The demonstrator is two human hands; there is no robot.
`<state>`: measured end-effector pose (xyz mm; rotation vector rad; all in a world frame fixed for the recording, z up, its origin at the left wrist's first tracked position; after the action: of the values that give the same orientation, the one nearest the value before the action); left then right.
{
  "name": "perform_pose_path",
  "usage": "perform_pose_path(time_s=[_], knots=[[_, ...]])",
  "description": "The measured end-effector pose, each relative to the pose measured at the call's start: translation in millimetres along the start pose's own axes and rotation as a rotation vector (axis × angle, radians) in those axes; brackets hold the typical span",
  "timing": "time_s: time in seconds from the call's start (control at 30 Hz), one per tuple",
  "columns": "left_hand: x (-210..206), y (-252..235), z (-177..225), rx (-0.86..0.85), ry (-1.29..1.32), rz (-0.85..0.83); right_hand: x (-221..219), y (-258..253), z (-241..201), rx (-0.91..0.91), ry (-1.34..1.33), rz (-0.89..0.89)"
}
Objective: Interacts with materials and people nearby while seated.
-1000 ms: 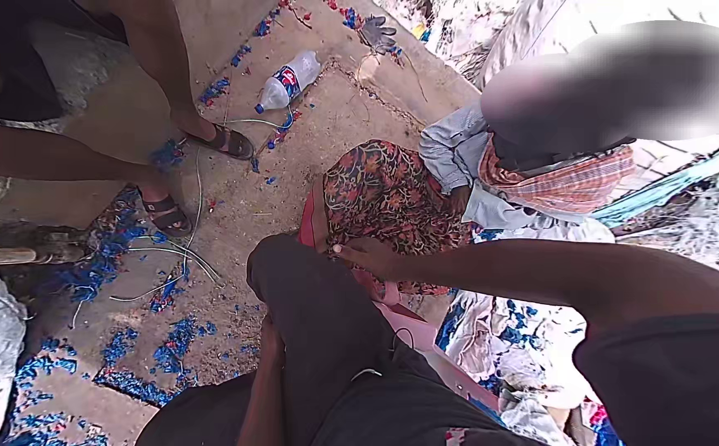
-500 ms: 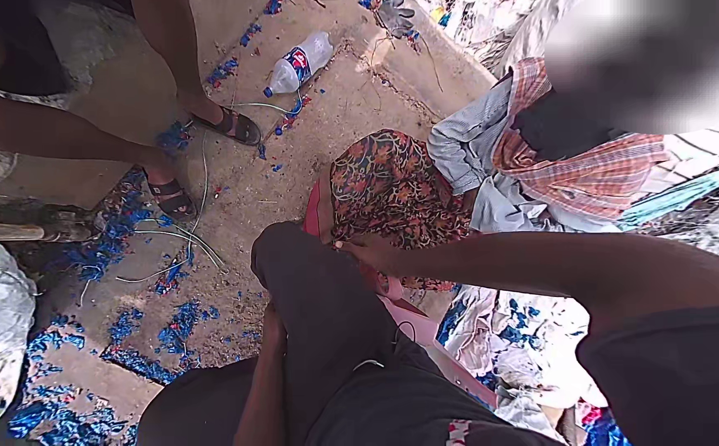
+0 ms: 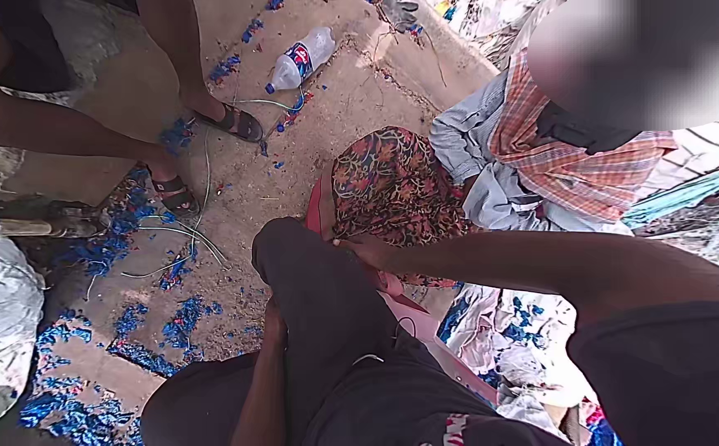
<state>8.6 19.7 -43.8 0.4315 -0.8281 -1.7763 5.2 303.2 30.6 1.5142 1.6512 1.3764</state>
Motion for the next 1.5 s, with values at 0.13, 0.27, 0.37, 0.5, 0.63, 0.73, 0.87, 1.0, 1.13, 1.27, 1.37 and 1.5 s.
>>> perform_pose_path(time_s=[0.13, 0.27, 0.37, 0.5, 0.63, 0.73, 0.87, 1.0, 1.13, 1.27, 1.37, 1.5], knots=[[0, 1, -1, -0.005, -0.007, 0.001, -3, -3, 2, -0.041, -0.005, -0.028], [0, 0, -4, -0.031, -0.025, 0.007, -3, 1, -1, -0.09, -0.016, -0.039], [-4, 16, 20, -0.029, -0.054, 0.034, -4, 0, -1, -0.103, -0.016, -0.009], [-6, 23, 34, -0.007, -0.078, 0.051, -4, 0, -2, -0.099, -0.013, -0.001], [-5, 24, 34, -0.017, -0.087, 0.041, -4, -1, 0, -0.087, -0.001, 0.021], [-5, 24, 35, -0.006, -0.098, 0.043, -5, -1, 0, -0.085, 0.013, 0.036], [0, -2, -8, -0.036, -0.053, 0.018, -5, 1, 0, -0.057, 0.009, 0.041], [-3, 7, 14, 0.042, -0.112, 0.013, -6, 2, 2, -0.032, -0.012, 0.067], [0, -2, -8, -0.008, -0.075, 0.02, -5, 1, 4, -0.005, 0.005, 0.072], [-2, 1, 6, 0.049, -0.059, 0.002, -5, 4, 3, -0.017, 0.007, 0.072], [-3, 2, 2, -0.035, -0.003, 0.014, -3, 6, 2, 0.005, 0.036, 0.087], [-3, 5, 7, -0.026, 0.015, 0.007, -4, 4, 4, 0.008, 0.044, 0.093]])
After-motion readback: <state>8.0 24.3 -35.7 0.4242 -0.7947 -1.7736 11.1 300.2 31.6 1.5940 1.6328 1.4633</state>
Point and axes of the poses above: each hand's wrist, its own y-axis away from the middle knuckle, its own x-axis out of the back of the hand, z = x × y, the point moved 1 cm from there along -y, towards the middle knuckle, and after that the axes turned 8 degrees about -x, right-handed, at the moved point
